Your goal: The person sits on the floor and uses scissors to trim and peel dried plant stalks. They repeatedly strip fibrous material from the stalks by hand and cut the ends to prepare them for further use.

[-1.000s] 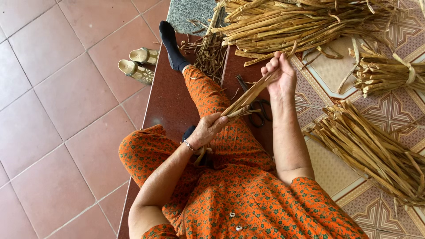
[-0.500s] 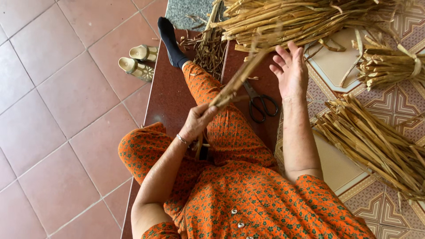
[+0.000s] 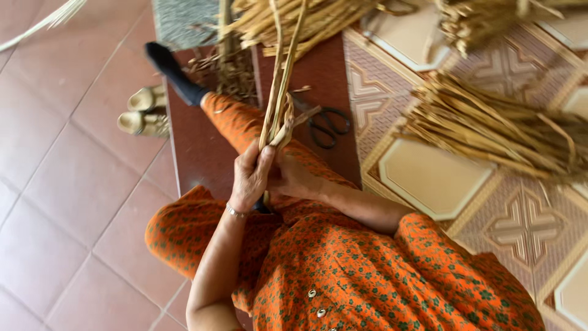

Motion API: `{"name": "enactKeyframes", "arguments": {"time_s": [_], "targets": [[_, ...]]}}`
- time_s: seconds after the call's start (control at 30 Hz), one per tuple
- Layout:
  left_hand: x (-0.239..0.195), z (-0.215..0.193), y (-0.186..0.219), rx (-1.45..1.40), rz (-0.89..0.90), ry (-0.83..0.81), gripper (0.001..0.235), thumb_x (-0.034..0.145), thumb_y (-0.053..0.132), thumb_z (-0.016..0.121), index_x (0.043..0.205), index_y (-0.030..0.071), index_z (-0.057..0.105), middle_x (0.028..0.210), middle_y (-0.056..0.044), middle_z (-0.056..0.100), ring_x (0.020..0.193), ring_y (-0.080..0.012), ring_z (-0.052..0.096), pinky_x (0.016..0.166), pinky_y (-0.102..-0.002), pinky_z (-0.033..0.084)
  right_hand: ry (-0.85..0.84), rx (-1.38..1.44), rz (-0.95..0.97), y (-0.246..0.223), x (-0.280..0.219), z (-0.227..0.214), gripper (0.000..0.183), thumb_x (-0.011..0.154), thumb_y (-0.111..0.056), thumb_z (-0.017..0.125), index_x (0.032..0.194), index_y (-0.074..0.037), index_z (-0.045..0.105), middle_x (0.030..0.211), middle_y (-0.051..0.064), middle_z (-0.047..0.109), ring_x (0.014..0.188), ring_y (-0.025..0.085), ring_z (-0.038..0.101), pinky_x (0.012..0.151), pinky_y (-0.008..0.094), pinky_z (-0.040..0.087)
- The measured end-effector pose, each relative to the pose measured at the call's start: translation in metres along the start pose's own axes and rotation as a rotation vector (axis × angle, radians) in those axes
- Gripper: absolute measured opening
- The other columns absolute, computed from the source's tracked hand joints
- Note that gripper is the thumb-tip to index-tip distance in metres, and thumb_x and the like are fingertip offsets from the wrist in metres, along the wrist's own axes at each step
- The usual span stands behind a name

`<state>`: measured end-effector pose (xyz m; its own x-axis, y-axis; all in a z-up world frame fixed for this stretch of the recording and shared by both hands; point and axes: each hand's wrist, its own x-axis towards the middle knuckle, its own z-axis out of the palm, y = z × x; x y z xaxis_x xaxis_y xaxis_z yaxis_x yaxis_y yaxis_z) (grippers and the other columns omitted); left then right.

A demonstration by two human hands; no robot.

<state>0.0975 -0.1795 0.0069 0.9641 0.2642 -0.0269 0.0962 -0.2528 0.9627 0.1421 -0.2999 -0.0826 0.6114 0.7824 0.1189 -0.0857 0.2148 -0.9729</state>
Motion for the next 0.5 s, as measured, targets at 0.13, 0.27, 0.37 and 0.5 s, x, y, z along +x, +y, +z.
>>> {"name": "enactKeyframes", "arguments": {"time_s": [0.13,0.27,0.37,0.5], "targets": [[0.013,0.027,0.036,0.347,0.417,-0.087,0.030,0.108,0.031,0.061,0.128,0.009,0.067,0.128,-0.010,0.064,0.126,-0.0264,0.052,0.110,-0.042,0.041,0.086,-0.212,-0.309,-0.017,-0.011,-0.026,0.036,0.090,-0.005,0.074,0.123,-0.002,0.059,0.113,0.010,0.065,0.104,0.023,0.065,0.087,0.036,0.056],[0.020,0.049,0.054,0.468,0.577,-0.115,0.063,0.102,0.042,0.058,0.148,0.000,0.050,0.153,-0.018,0.049,0.145,-0.0359,0.038,0.120,-0.052,0.028,0.198,0.086,-0.268,-0.046,-0.035,-0.073,0.009,0.104,-0.007,0.070,0.112,-0.007,0.075,0.114,0.008,0.073,0.098,0.017,0.070,0.093,0.036,0.061],[0.020,0.041,0.048,0.426,0.481,-0.133,0.052,0.101,0.026,0.064,0.146,0.004,0.052,0.148,-0.015,0.056,0.142,-0.0315,0.047,0.120,-0.049,0.035,0.624,0.177,-0.027,-0.063,-0.081,-0.149,0.016,0.102,-0.021,0.069,0.112,-0.009,0.070,0.099,0.003,0.070,0.089,0.012,0.063,0.079,0.026,0.054],[0.023,0.021,0.026,0.026,0.224,-0.081,0.036,0.105,0.008,0.062,0.140,0.003,0.057,0.136,-0.010,0.065,0.122,-0.0186,0.064,0.104,-0.034,0.056,0.976,0.490,-0.288,-0.069,-0.167,-0.269,0.006,0.108,-0.012,0.073,0.111,-0.008,0.070,0.111,0.004,0.071,0.108,0.018,0.067,0.102,0.034,0.056]]}}
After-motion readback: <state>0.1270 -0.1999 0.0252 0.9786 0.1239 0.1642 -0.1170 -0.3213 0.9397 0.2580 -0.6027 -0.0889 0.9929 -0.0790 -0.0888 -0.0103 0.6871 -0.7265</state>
